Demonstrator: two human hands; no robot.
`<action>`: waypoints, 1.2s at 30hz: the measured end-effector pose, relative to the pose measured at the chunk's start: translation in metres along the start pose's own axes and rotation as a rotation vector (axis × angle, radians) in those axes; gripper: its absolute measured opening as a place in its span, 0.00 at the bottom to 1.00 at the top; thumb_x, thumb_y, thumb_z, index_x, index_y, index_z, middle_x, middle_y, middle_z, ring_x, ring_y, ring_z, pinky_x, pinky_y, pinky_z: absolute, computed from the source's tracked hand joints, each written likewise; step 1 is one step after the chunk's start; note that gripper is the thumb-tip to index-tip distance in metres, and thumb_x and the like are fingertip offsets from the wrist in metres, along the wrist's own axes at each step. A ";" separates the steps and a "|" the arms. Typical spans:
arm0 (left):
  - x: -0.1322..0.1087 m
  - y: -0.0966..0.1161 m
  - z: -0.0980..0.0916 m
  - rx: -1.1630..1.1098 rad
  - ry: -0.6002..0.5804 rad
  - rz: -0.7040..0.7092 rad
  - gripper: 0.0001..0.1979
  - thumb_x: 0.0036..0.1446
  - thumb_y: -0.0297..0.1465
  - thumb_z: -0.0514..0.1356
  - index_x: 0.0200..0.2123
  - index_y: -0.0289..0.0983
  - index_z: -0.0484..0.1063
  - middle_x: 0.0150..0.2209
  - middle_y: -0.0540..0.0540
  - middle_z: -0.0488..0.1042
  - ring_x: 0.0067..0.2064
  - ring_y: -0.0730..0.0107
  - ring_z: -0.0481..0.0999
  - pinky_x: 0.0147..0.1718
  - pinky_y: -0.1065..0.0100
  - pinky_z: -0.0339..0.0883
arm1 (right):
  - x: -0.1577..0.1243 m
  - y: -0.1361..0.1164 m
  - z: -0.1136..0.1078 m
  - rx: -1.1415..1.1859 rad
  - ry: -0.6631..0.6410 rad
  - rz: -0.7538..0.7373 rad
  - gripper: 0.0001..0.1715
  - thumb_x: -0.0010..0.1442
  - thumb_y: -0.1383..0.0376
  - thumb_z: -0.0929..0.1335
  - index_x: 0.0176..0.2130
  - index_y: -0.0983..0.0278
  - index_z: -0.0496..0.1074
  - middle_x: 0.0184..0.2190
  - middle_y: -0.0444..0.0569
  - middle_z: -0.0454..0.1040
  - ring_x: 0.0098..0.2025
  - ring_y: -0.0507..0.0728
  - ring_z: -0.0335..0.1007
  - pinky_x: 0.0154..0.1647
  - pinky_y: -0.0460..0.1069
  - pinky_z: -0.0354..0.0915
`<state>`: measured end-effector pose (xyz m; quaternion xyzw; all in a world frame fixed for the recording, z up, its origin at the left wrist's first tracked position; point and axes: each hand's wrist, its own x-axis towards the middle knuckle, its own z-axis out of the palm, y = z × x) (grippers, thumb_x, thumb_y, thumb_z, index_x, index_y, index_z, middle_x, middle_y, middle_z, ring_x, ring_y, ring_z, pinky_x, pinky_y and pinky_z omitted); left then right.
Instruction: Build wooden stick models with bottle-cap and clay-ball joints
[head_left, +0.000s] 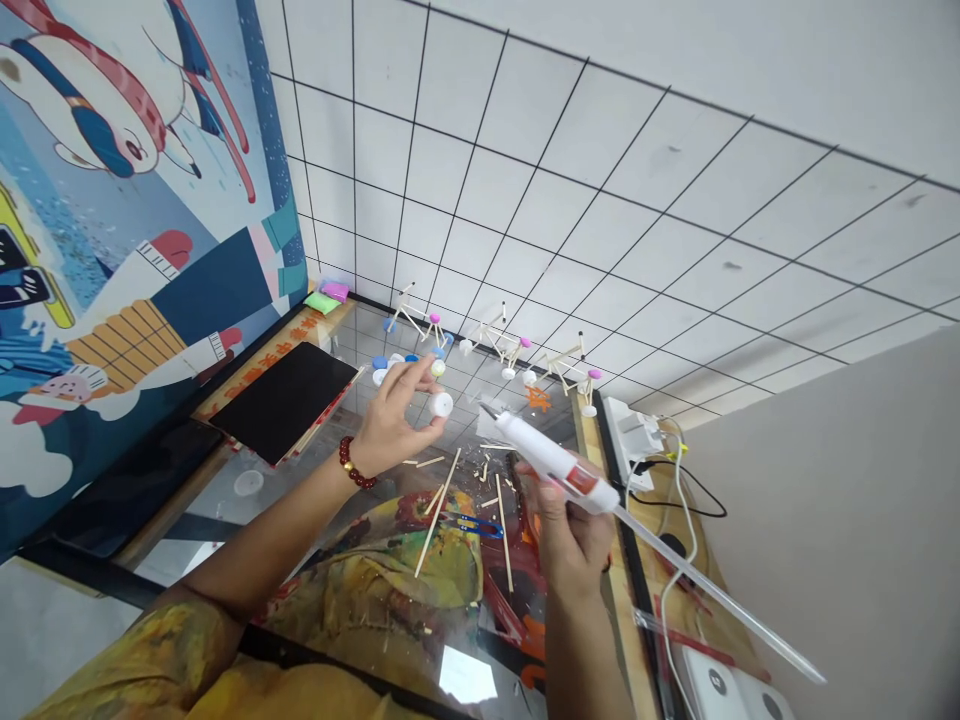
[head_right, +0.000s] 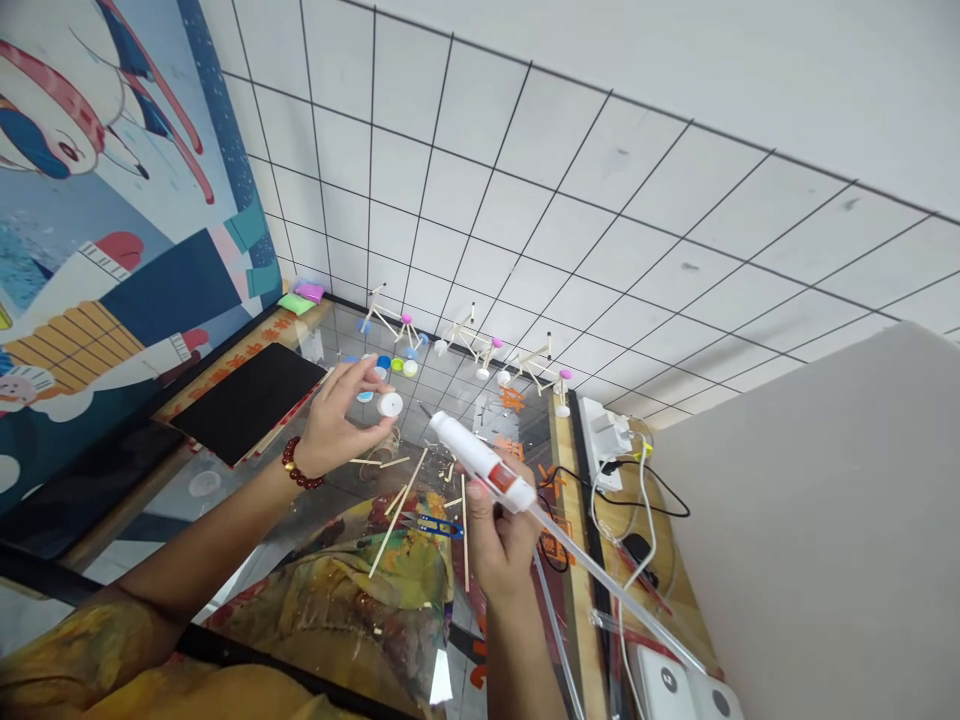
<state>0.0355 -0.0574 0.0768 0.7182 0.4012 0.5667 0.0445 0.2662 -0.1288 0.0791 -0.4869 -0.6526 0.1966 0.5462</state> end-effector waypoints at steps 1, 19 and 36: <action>0.000 -0.002 0.000 -0.048 -0.002 -0.046 0.40 0.49 0.25 0.64 0.64 0.42 0.54 0.49 0.40 0.70 0.45 0.63 0.77 0.49 0.58 0.72 | 0.000 0.000 -0.001 0.032 0.034 0.019 0.18 0.64 0.59 0.64 0.51 0.62 0.67 0.39 0.53 0.77 0.40 0.61 0.75 0.41 0.57 0.71; 0.022 -0.004 -0.014 -1.161 0.194 -1.059 0.10 0.44 0.25 0.69 0.32 0.34 0.75 0.30 0.50 0.73 0.31 0.78 0.72 0.32 0.75 0.68 | 0.025 0.025 -0.025 0.044 0.043 0.317 0.22 0.57 0.54 0.70 0.47 0.66 0.71 0.40 0.53 0.78 0.40 0.60 0.74 0.41 0.54 0.69; 0.027 0.006 -0.020 -1.529 0.244 -1.424 0.10 0.46 0.22 0.61 0.35 0.32 0.71 0.32 0.43 0.73 0.30 0.72 0.73 0.31 0.69 0.72 | 0.003 0.137 -0.044 -0.020 0.091 0.552 0.31 0.50 0.53 0.70 0.49 0.68 0.71 0.43 0.55 0.78 0.42 0.60 0.74 0.43 0.54 0.67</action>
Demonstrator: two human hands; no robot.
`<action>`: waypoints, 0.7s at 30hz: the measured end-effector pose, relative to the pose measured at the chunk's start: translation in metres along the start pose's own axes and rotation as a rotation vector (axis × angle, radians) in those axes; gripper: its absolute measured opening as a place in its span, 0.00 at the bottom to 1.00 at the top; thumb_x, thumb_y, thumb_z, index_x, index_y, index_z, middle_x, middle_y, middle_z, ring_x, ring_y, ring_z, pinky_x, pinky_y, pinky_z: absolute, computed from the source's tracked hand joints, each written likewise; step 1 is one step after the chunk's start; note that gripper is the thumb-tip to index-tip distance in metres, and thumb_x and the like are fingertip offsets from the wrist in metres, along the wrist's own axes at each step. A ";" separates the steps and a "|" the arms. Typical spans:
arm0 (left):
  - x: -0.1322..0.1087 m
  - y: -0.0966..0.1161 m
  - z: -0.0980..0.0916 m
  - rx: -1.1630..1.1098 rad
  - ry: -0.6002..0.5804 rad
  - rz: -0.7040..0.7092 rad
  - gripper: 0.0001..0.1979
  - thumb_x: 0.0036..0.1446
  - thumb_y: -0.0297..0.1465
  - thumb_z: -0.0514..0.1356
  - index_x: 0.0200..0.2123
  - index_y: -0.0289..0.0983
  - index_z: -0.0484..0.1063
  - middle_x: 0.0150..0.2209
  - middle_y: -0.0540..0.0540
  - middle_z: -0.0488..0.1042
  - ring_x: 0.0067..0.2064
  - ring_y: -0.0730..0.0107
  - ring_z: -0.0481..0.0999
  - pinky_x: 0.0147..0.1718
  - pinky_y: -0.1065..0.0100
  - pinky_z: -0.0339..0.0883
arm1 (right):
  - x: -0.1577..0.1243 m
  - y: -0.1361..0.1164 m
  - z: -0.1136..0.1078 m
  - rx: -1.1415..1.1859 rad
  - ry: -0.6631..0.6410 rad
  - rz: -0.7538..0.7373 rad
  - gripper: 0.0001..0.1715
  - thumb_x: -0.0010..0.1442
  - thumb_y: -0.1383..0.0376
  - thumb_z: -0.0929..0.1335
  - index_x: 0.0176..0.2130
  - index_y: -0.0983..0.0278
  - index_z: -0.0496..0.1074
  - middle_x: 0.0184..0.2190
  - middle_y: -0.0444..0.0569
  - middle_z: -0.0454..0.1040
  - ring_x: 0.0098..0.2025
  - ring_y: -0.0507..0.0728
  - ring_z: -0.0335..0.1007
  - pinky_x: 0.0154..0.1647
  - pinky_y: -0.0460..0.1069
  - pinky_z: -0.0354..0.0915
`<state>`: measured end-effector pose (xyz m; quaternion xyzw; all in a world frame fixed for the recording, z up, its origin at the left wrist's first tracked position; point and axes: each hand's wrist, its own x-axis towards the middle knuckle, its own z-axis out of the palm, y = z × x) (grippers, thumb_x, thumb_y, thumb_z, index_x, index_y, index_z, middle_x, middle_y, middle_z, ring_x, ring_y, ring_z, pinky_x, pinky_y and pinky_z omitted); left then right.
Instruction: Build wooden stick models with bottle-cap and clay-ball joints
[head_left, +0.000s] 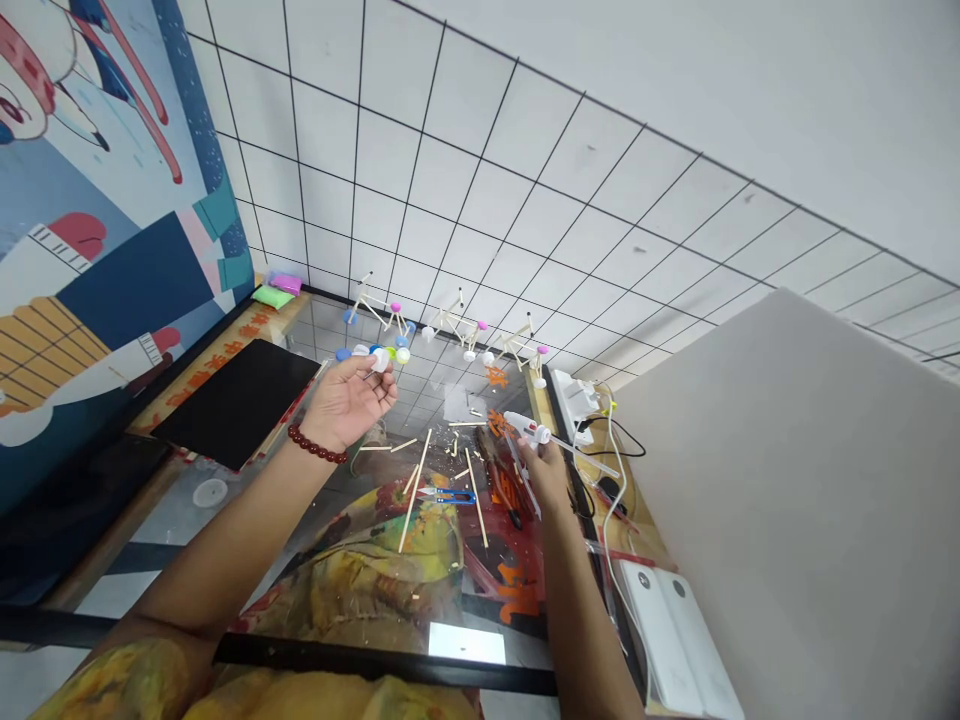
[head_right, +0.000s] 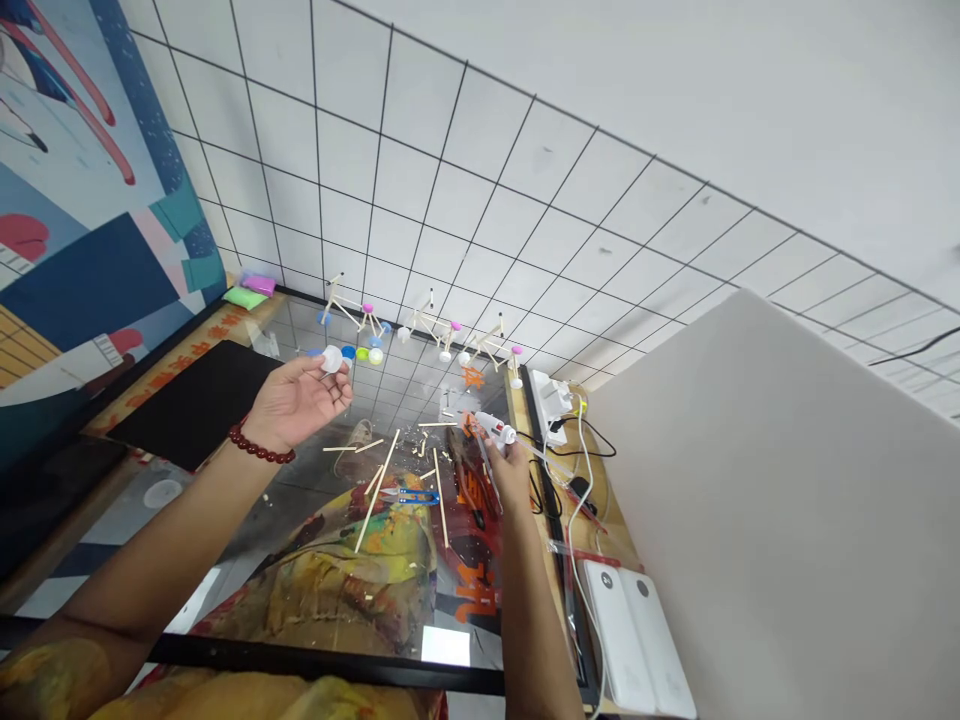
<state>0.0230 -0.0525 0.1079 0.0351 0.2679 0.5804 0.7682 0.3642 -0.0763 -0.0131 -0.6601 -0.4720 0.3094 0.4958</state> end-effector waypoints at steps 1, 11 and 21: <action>0.000 0.000 0.000 -0.002 -0.003 -0.001 0.09 0.47 0.22 0.61 0.35 0.32 0.71 0.32 0.43 0.73 0.30 0.72 0.73 0.30 0.69 0.72 | 0.000 0.003 0.001 -0.018 -0.009 -0.014 0.31 0.51 0.53 0.70 0.50 0.68 0.71 0.45 0.56 0.78 0.45 0.62 0.73 0.47 0.56 0.67; 0.005 -0.002 -0.003 -0.004 0.023 -0.033 0.09 0.46 0.21 0.61 0.35 0.32 0.70 0.32 0.43 0.73 0.30 0.72 0.74 0.31 0.69 0.72 | -0.002 0.019 -0.010 -0.408 0.041 -0.100 0.36 0.49 0.51 0.69 0.53 0.67 0.68 0.40 0.57 0.78 0.40 0.65 0.73 0.43 0.59 0.67; 0.006 0.002 -0.002 -0.025 0.063 0.002 0.10 0.47 0.20 0.60 0.35 0.31 0.70 0.32 0.42 0.73 0.31 0.70 0.74 0.31 0.68 0.73 | -0.034 0.003 -0.026 -0.624 0.133 -0.161 0.29 0.50 0.53 0.69 0.47 0.67 0.69 0.36 0.53 0.75 0.35 0.60 0.70 0.35 0.54 0.65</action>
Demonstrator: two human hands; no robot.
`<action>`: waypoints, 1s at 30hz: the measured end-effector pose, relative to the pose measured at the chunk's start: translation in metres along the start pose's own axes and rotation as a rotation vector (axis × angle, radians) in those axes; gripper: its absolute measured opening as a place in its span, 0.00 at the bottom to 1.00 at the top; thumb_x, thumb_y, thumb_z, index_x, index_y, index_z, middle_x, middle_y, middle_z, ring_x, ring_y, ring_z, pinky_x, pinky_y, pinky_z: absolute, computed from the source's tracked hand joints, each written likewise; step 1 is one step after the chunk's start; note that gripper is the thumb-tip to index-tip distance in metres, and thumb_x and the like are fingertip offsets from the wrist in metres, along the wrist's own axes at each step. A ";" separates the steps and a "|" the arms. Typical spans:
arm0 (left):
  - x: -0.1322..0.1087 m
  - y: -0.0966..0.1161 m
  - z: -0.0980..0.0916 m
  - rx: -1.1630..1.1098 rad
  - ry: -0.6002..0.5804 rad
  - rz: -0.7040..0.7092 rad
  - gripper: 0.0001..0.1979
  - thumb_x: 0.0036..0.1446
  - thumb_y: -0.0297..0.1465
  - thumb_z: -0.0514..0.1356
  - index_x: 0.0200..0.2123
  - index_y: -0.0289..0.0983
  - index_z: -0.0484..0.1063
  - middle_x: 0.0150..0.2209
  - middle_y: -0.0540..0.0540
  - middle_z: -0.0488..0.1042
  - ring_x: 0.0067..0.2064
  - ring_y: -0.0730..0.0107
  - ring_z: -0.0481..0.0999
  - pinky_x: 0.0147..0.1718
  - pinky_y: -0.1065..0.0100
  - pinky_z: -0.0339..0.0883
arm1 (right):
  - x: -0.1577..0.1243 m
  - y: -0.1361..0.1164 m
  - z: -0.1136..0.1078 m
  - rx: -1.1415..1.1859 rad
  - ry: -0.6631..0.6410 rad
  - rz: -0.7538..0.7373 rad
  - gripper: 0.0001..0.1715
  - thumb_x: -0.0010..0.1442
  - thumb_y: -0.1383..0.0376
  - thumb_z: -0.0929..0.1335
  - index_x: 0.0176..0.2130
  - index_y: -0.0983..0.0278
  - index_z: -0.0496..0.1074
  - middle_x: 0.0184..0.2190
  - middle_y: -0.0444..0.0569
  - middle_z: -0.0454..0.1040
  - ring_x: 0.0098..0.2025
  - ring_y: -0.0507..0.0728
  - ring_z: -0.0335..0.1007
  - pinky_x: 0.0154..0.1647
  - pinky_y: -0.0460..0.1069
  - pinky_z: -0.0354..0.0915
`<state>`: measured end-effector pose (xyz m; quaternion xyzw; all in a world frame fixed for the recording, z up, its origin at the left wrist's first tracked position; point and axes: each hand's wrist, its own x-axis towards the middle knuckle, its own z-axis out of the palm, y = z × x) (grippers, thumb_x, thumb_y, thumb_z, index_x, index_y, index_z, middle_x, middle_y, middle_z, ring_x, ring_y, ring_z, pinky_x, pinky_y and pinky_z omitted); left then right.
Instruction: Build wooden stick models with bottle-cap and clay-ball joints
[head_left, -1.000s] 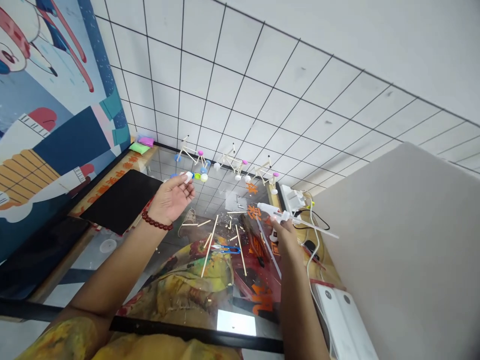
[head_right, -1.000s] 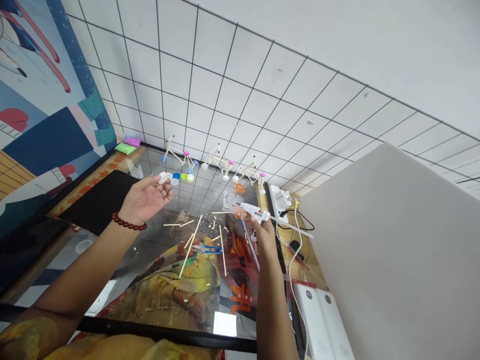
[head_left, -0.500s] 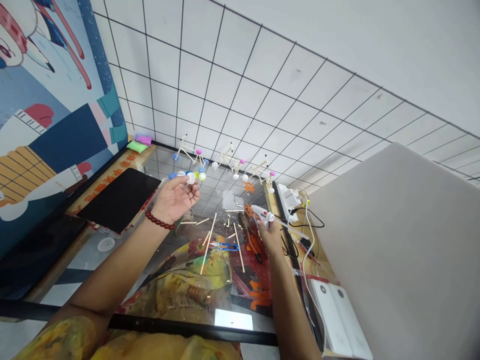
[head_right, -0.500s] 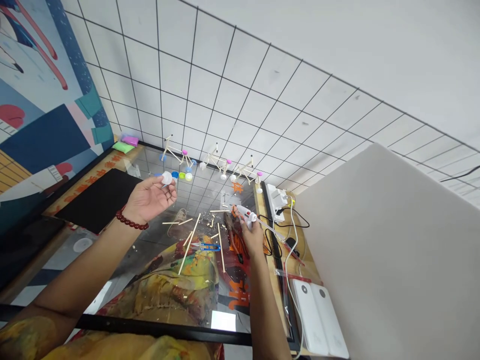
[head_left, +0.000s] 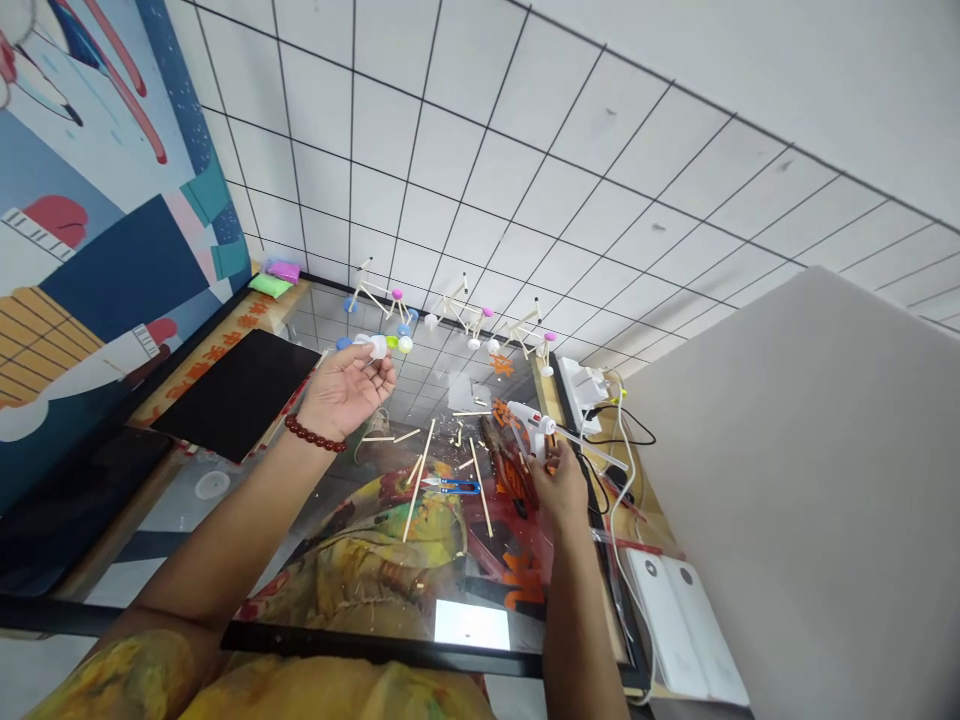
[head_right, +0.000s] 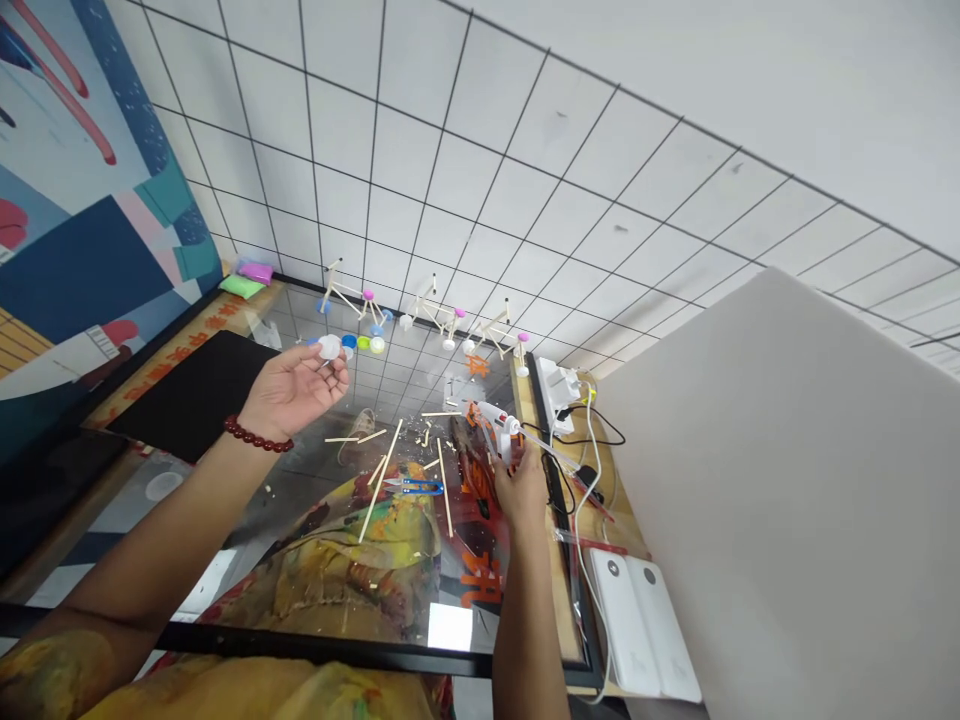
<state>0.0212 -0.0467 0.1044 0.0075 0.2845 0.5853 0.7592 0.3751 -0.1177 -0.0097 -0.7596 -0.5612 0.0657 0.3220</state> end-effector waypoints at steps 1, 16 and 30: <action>-0.001 0.001 0.001 -0.002 -0.001 0.007 0.09 0.47 0.20 0.60 0.35 0.32 0.70 0.33 0.42 0.73 0.31 0.70 0.74 0.31 0.68 0.73 | -0.010 -0.005 -0.003 -0.024 0.053 -0.012 0.27 0.52 0.53 0.69 0.46 0.67 0.70 0.35 0.54 0.74 0.35 0.61 0.70 0.34 0.54 0.65; -0.003 -0.013 0.004 0.001 -0.010 -0.017 0.09 0.50 0.22 0.59 0.37 0.31 0.70 0.32 0.43 0.73 0.34 0.69 0.75 0.34 0.67 0.73 | -0.044 -0.146 0.058 -0.374 -0.590 -0.181 0.14 0.60 0.57 0.65 0.38 0.61 0.75 0.38 0.52 0.79 0.40 0.59 0.76 0.38 0.49 0.64; -0.005 -0.036 -0.004 0.180 -0.269 -0.206 0.08 0.53 0.29 0.59 0.34 0.30 0.72 0.31 0.42 0.73 0.30 0.69 0.73 0.32 0.67 0.71 | -0.002 -0.141 0.011 0.476 -0.297 -0.089 0.12 0.59 0.60 0.62 0.42 0.63 0.66 0.27 0.44 0.75 0.23 0.50 0.65 0.25 0.45 0.60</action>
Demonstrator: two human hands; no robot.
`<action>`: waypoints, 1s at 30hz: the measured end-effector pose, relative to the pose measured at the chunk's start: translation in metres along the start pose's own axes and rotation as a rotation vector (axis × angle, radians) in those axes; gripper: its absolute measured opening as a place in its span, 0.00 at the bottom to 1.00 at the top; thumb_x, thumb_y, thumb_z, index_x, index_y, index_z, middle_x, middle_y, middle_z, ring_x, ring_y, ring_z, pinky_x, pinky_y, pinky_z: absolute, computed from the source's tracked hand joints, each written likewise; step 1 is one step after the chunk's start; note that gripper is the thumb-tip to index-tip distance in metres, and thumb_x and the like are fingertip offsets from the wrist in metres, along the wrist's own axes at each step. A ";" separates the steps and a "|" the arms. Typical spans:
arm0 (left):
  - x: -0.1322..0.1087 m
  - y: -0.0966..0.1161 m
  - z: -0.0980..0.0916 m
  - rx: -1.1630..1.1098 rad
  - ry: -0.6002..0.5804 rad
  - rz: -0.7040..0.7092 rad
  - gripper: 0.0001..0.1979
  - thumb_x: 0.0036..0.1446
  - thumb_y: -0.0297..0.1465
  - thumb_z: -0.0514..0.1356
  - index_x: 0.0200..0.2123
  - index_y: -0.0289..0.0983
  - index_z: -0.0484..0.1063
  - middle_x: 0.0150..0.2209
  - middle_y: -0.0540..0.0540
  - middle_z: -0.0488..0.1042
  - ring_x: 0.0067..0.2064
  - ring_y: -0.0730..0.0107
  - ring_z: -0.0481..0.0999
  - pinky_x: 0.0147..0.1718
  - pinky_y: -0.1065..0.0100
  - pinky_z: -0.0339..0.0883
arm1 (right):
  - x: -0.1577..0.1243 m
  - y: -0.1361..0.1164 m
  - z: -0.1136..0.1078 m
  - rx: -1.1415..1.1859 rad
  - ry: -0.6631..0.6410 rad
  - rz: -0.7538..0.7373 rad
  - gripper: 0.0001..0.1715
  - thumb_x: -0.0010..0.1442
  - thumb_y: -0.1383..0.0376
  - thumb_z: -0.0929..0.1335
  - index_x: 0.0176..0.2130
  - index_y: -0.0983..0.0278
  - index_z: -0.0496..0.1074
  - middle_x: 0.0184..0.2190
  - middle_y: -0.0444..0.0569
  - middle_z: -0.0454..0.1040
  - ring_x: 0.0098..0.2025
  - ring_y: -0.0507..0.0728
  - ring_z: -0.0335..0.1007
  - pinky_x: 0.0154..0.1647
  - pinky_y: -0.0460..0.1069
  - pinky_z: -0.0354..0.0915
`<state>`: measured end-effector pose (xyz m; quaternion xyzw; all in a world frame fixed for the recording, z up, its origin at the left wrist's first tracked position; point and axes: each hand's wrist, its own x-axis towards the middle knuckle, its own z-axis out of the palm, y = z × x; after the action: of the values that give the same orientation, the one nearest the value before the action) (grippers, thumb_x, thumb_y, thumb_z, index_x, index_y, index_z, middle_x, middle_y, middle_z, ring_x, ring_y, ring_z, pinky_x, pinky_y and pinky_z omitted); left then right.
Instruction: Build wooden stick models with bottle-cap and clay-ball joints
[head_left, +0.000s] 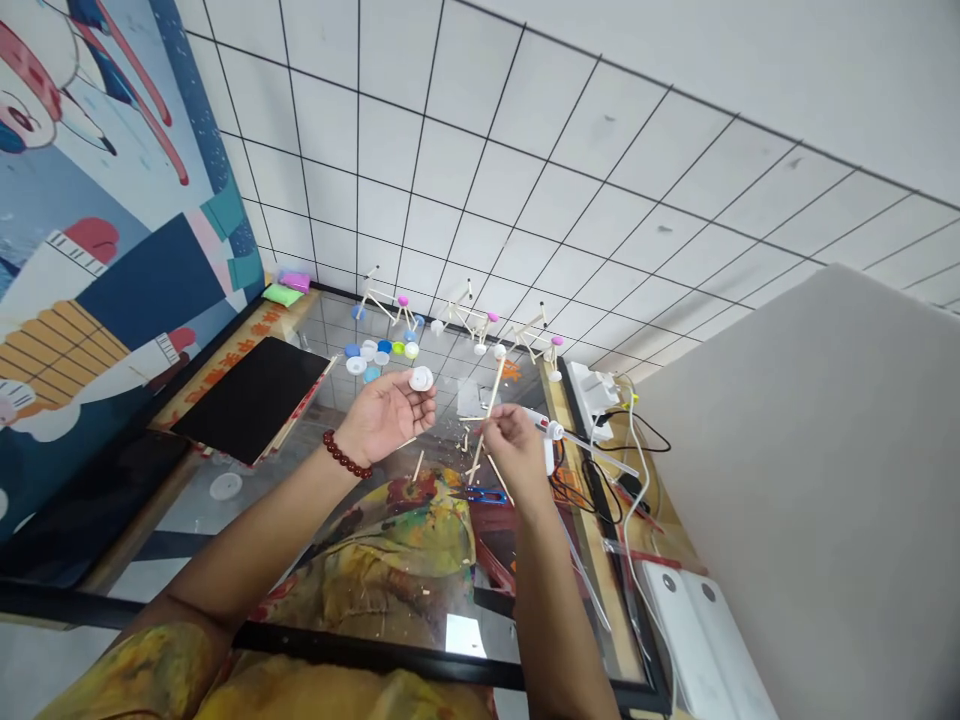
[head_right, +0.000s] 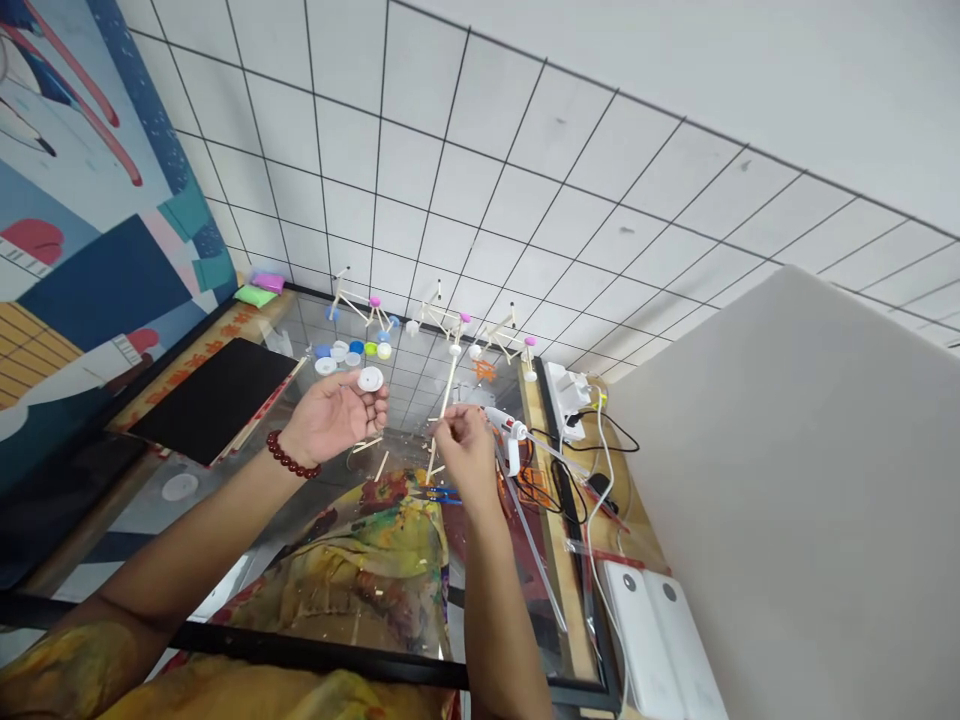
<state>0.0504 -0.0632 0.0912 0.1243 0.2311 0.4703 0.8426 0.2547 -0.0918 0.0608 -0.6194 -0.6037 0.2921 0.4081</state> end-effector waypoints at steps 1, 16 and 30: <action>0.000 -0.001 0.000 0.007 -0.003 -0.010 0.08 0.53 0.29 0.59 0.34 0.30 0.72 0.31 0.42 0.73 0.30 0.69 0.73 0.32 0.67 0.71 | 0.003 -0.005 -0.004 0.177 0.042 -0.003 0.14 0.59 0.59 0.64 0.44 0.63 0.66 0.27 0.43 0.74 0.22 0.49 0.62 0.24 0.44 0.59; -0.011 0.052 -0.007 -0.180 0.117 0.211 0.06 0.53 0.29 0.59 0.34 0.32 0.70 0.31 0.43 0.73 0.28 0.72 0.72 0.30 0.68 0.70 | -0.050 0.004 0.027 -0.596 -0.665 -0.053 0.12 0.59 0.64 0.65 0.41 0.64 0.75 0.31 0.52 0.78 0.33 0.57 0.72 0.32 0.48 0.58; -0.014 0.053 -0.007 -0.199 0.092 0.187 0.05 0.53 0.29 0.59 0.33 0.33 0.70 0.30 0.44 0.73 0.28 0.74 0.71 0.30 0.69 0.69 | 0.012 0.024 0.077 -0.553 -0.480 -0.348 0.10 0.61 0.69 0.65 0.39 0.62 0.76 0.39 0.49 0.74 0.42 0.54 0.70 0.43 0.46 0.62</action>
<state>0.0017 -0.0470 0.1110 0.0395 0.2094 0.5724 0.7918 0.2024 -0.0664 0.0038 -0.5085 -0.8336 0.1814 0.1168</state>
